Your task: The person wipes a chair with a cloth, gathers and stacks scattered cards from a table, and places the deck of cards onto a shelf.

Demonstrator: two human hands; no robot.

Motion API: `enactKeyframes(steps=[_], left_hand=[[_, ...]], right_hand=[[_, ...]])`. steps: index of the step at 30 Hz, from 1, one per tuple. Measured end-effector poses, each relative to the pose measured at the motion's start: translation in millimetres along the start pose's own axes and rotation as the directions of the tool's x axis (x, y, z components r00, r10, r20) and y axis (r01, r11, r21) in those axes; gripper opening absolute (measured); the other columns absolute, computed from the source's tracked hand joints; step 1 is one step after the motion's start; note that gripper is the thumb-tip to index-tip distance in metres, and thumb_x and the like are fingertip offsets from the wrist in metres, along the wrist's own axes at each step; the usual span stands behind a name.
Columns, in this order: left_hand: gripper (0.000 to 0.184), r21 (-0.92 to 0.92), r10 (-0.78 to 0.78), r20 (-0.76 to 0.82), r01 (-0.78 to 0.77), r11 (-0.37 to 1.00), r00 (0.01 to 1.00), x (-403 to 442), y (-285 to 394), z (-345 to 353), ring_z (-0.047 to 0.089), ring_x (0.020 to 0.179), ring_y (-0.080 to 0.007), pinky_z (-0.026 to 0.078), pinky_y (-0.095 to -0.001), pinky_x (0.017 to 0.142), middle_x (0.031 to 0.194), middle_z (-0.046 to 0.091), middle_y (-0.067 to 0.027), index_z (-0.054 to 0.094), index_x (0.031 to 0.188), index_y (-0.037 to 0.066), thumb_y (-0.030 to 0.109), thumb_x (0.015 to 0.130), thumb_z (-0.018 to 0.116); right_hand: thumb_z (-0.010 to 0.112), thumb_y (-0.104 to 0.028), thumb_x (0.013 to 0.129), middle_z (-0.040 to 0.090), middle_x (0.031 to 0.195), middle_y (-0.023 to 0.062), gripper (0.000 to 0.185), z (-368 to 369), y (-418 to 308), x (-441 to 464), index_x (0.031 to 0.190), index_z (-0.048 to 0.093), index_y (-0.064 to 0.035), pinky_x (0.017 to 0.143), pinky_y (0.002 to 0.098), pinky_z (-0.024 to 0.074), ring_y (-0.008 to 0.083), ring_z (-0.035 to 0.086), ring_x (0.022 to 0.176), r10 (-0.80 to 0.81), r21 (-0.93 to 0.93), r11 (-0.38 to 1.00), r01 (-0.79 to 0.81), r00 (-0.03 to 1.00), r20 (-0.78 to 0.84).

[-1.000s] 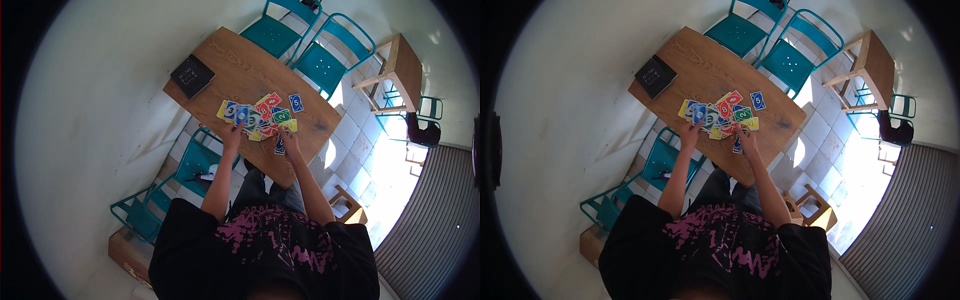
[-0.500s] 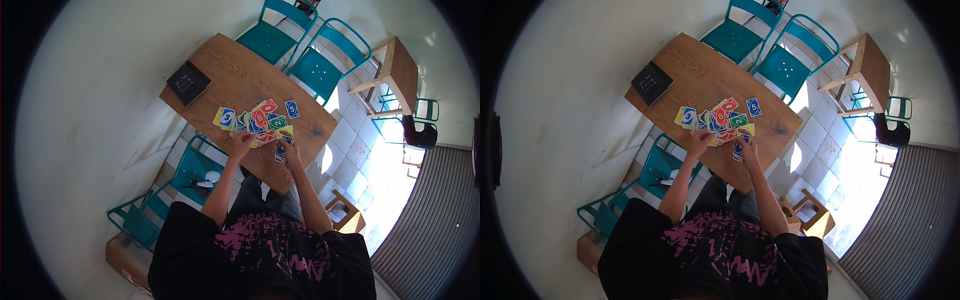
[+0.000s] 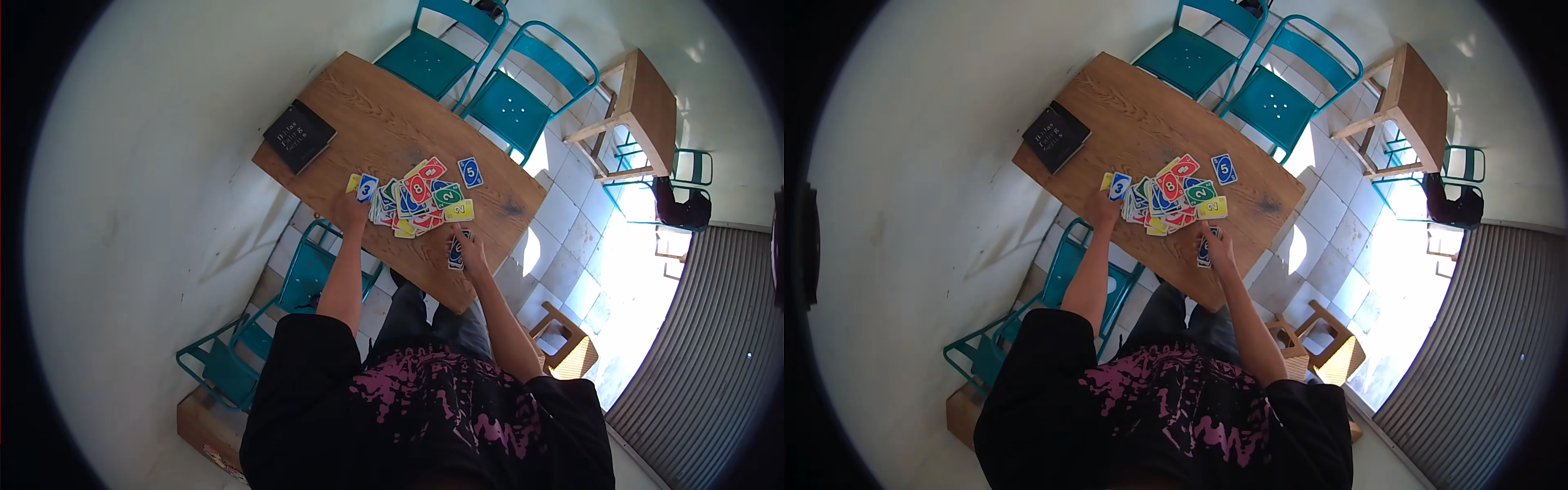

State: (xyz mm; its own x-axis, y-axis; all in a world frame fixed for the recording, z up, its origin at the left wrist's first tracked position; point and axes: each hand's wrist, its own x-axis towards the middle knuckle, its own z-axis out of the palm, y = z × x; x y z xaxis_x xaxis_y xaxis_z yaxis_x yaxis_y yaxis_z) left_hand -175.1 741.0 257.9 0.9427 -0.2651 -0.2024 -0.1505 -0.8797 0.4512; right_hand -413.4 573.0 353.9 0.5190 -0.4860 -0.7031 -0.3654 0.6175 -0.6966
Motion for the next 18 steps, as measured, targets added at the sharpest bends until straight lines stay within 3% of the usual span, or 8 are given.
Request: enactKeyframes(steps=[5,8,10,12,14,15,18], left_hand=[[0.028,-0.207,-0.030,-0.047,0.020,0.978,0.998,-9.8,-4.5,-15.3,0.068,0.077,-0.0304,0.051,-0.0384,0.069,0.085,0.071,-0.0135,0.071,0.093,-0.001,0.021,0.076,0.078],[0.028,-0.705,-0.072,0.153,0.160,0.691,0.986,-34.9,1.1,-31.6,0.066,0.070,-0.0187,0.051,-0.0335,0.065,0.082,0.071,-0.0071,0.071,0.095,-0.001,0.021,0.079,0.079],[0.028,-0.622,-0.105,0.421,0.371,0.690,0.901,-65.2,29.6,-61.0,0.062,0.067,-0.0103,0.050,-0.0281,0.062,0.081,0.069,-0.0031,0.071,0.095,-0.001,0.022,0.081,0.079],[0.029,-0.639,0.105,0.571,0.360,0.680,0.814,-85.4,30.9,-48.0,0.063,0.068,-0.0105,0.050,-0.0257,0.062,0.082,0.069,-0.0036,0.072,0.095,0.000,0.024,0.080,0.080],[0.029,-0.601,0.217,0.665,0.339,0.724,0.715,-109.0,49.5,-48.3,0.064,0.069,-0.0112,0.051,-0.0248,0.063,0.082,0.069,-0.0039,0.071,0.095,0.001,0.025,0.081,0.080],[0.029,-0.601,0.213,0.665,0.344,0.722,0.716,-117.7,52.6,-43.4,0.064,0.069,-0.0112,0.051,-0.0248,0.063,0.082,0.069,-0.0039,0.071,0.095,0.001,0.025,0.081,0.080],[0.028,-0.684,0.381,0.692,0.390,0.616,0.613,-132.2,58.1,-28.7,0.064,0.070,-0.0110,0.050,-0.0243,0.063,0.082,0.069,-0.0033,0.071,0.096,0.001,0.025,0.083,0.077]], right_hand=[[0.062,-0.037,0.095,0.061,0.073,0.0043,0.032,0.7,-9.1,0.3,0.093,0.060,-0.0051,0.053,0.0244,0.0511,0.0119,0.060,0.060,-0.023,-0.002,1.000,0.023,0.999,0.033],[0.062,-0.036,0.095,0.062,0.076,0.0046,0.032,2.6,-8.5,4.7,0.097,0.060,-0.0042,0.053,0.0247,0.0517,0.0126,0.061,0.061,-0.051,-0.004,0.999,0.051,0.998,0.048],[0.062,-0.034,0.095,0.064,0.079,0.0048,0.031,9.5,-6.4,8.6,0.104,0.060,-0.0039,0.054,0.0249,0.0525,0.0130,0.062,0.063,-0.091,-0.006,0.996,0.091,0.994,0.063],[0.062,-0.032,0.095,0.063,0.080,0.0047,0.031,20.5,-7.9,7.7,0.108,0.060,-0.0035,0.055,0.0247,0.0525,0.0124,0.062,0.064,-0.069,-0.042,0.996,0.074,0.990,0.123],[0.062,-0.029,0.095,0.063,0.082,0.0045,0.033,31.6,-11.0,3.2,0.115,0.060,-0.0026,0.057,0.0244,0.0524,0.0113,0.062,0.066,-0.025,-0.116,0.992,0.050,0.977,0.212],[0.062,-0.029,0.095,0.063,0.082,0.0045,0.033,34.8,-7.5,2.8,0.115,0.060,-0.0026,0.057,0.0244,0.0524,0.0113,0.062,0.066,-0.021,-0.120,0.992,0.047,0.977,0.213],[0.057,-0.019,0.097,0.066,0.088,0.0072,0.028,39.6,4.8,5.5,0.120,0.057,-0.0022,0.062,0.0273,0.0557,0.0147,0.065,0.072,-0.030,0.037,0.999,0.020,0.958,0.285]])
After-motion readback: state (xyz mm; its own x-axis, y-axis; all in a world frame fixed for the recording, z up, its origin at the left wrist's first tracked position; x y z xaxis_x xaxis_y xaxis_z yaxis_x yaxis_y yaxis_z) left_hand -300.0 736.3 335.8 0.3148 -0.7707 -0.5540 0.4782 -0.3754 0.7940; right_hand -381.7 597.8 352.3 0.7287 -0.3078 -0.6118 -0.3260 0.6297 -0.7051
